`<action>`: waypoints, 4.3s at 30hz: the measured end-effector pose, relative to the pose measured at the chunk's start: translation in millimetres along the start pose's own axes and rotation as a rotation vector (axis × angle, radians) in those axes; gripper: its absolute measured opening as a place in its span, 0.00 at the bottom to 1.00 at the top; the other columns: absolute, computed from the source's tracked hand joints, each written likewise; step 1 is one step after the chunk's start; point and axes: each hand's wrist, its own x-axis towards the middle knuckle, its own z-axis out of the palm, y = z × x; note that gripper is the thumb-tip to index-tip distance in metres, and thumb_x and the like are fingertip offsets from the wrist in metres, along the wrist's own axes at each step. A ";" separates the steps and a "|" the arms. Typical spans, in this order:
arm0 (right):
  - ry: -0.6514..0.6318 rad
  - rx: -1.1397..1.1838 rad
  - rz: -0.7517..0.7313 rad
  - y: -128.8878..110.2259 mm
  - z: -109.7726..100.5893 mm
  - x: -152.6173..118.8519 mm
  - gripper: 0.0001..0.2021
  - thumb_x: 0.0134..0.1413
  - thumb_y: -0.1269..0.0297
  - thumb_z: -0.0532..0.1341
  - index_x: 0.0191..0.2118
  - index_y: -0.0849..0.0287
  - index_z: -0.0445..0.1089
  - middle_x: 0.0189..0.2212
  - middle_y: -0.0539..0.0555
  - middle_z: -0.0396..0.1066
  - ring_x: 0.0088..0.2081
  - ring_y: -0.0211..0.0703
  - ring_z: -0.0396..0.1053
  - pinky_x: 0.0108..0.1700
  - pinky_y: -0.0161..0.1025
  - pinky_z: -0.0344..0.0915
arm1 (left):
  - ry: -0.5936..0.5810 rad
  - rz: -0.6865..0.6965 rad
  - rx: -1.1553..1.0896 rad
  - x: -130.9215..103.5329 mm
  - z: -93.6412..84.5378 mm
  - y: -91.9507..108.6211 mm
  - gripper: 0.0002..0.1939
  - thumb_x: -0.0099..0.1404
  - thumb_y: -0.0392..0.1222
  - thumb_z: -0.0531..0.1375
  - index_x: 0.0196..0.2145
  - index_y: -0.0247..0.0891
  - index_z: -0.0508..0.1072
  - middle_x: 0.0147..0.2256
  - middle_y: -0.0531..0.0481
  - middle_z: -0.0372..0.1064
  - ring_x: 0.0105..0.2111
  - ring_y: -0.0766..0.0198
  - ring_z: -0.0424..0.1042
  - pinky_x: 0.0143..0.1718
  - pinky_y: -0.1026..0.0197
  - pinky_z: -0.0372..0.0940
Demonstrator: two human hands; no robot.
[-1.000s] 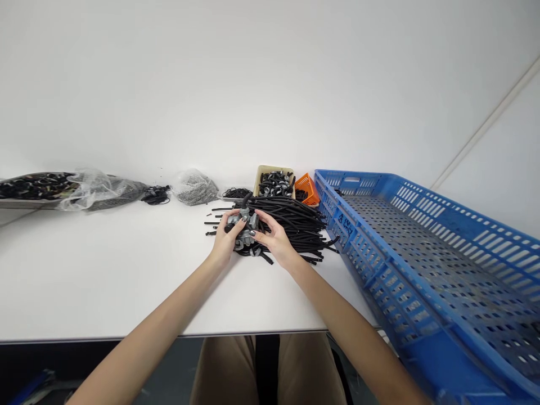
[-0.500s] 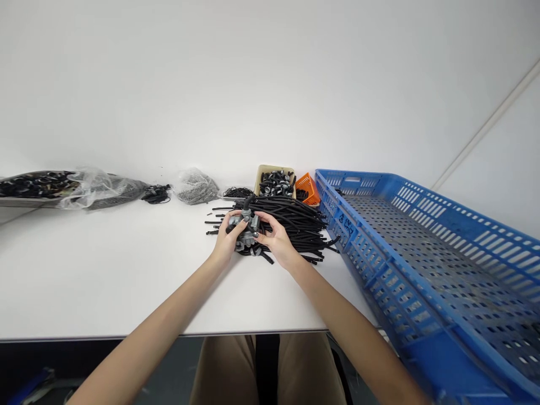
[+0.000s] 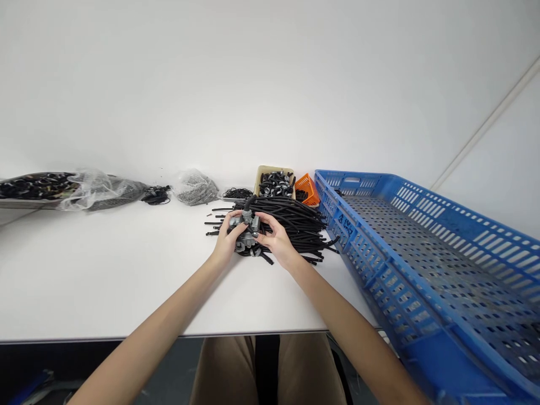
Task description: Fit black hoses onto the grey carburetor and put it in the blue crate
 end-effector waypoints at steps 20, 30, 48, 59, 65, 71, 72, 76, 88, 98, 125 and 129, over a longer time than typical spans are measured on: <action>0.000 -0.114 -0.098 3.7 -2.7 1.7 0.29 0.35 0.60 0.77 0.47 0.54 0.73 0.48 0.55 0.67 0.43 0.50 0.70 0.48 0.44 0.70 | 0.001 0.028 0.001 0.5 -0.1 0.8 0.20 0.55 0.50 0.68 0.44 0.42 0.72 0.41 0.49 0.70 0.41 0.54 0.69 0.41 0.59 0.64; -0.028 -0.256 -0.221 3.2 -1.8 1.8 0.26 0.37 0.58 0.77 0.46 0.53 0.76 0.43 0.53 0.63 0.38 0.44 0.72 0.44 0.40 0.72 | 0.117 -0.070 -0.223 6.8 4.2 -2.6 0.21 0.50 0.58 0.68 0.35 0.40 0.74 0.37 0.50 0.72 0.40 0.55 0.70 0.39 0.59 0.66; -0.171 -0.312 -0.424 -19.5 -8.9 -0.5 0.13 0.59 0.59 0.62 0.47 0.50 0.79 0.57 0.51 0.67 0.62 0.56 0.57 0.67 0.51 0.47 | -0.623 -0.746 -0.489 -17.8 3.6 9.3 0.34 0.60 0.73 0.59 0.43 0.36 0.73 0.37 0.43 0.74 0.35 0.53 0.76 0.38 0.54 0.73; -0.291 0.009 -0.230 -22.5 -3.9 -4.7 0.10 0.51 0.66 0.61 0.37 0.57 0.79 0.53 0.55 0.70 0.59 0.59 0.61 0.58 0.50 0.63 | -0.581 -0.745 -0.478 -13.4 0.1 5.1 0.37 0.62 0.75 0.54 0.46 0.35 0.71 0.35 0.41 0.75 0.31 0.49 0.76 0.31 0.49 0.75; -0.201 -0.003 -0.232 -18.3 -3.5 -1.3 0.13 0.50 0.65 0.62 0.42 0.58 0.77 0.52 0.56 0.70 0.57 0.59 0.64 0.60 0.51 0.61 | -0.438 -0.728 -0.513 -18.4 12.8 18.4 0.32 0.68 0.70 0.49 0.47 0.36 0.70 0.33 0.43 0.73 0.30 0.52 0.76 0.34 0.49 0.74; -0.108 -0.169 -0.272 -5.0 -4.0 4.0 0.31 0.55 0.52 0.65 0.62 0.54 0.61 0.60 0.57 0.62 0.60 0.55 0.60 0.65 0.51 0.53 | -0.034 -0.486 -0.444 -9.6 16.9 14.5 0.25 0.64 0.64 0.57 0.41 0.38 0.72 0.37 0.44 0.74 0.41 0.47 0.75 0.41 0.48 0.73; -0.117 -0.233 -0.277 -2.6 -3.0 2.9 0.34 0.54 0.51 0.66 0.64 0.54 0.58 0.61 0.57 0.60 0.61 0.55 0.59 0.65 0.51 0.53 | 0.003 -0.428 -0.409 -7.3 16.0 12.7 0.25 0.62 0.64 0.59 0.41 0.38 0.72 0.38 0.44 0.74 0.42 0.46 0.75 0.42 0.48 0.73; -0.131 -0.563 -0.416 4.6 4.2 -4.9 0.40 0.51 0.60 0.70 0.67 0.54 0.53 0.64 0.57 0.54 0.65 0.52 0.53 0.67 0.48 0.50 | 0.077 -0.148 -0.254 -2.3 12.5 6.8 0.29 0.55 0.66 0.63 0.41 0.39 0.73 0.42 0.45 0.73 0.48 0.47 0.71 0.49 0.51 0.68; -0.071 -1.117 -0.675 -20.6 0.7 -5.2 0.25 0.58 0.64 0.69 0.60 0.53 0.65 0.56 0.60 0.63 0.56 0.55 0.66 0.58 0.47 0.67 | 0.069 0.271 0.088 -0.8 -2.5 2.3 0.29 0.64 0.63 0.57 0.56 0.45 0.62 0.60 0.43 0.56 0.60 0.47 0.58 0.48 0.54 0.69; 0.325 -1.108 -0.821 -178.4 -10.4 124.4 0.27 0.61 0.68 0.64 0.63 0.49 0.59 0.59 0.60 0.58 0.57 0.64 0.60 0.61 0.65 0.57 | -0.484 0.514 0.770 -23.8 8.0 6.7 0.09 0.70 0.39 0.53 0.48 0.43 0.64 0.42 0.48 0.69 0.41 0.57 0.72 0.41 0.57 0.68; 0.629 -1.584 0.585 -166.0 -307.7 156.9 0.29 0.35 0.87 0.66 0.48 0.60 0.74 0.40 0.61 0.73 0.38 0.53 0.72 0.37 0.41 0.69 | -0.707 0.701 1.067 -23.8 12.0 -12.8 0.07 0.65 0.28 0.53 0.36 0.40 0.63 0.32 0.49 0.67 0.33 0.56 0.66 0.32 0.56 0.60; 0.639 -1.478 0.543 -162.3 -310.2 155.2 0.34 0.40 0.88 0.61 0.56 0.61 0.70 0.44 0.64 0.73 0.39 0.51 0.73 0.36 0.37 0.68 | -0.714 0.679 1.049 -23.5 11.9 -12.7 0.07 0.65 0.28 0.52 0.36 0.39 0.64 0.32 0.49 0.67 0.33 0.56 0.66 0.32 0.55 0.61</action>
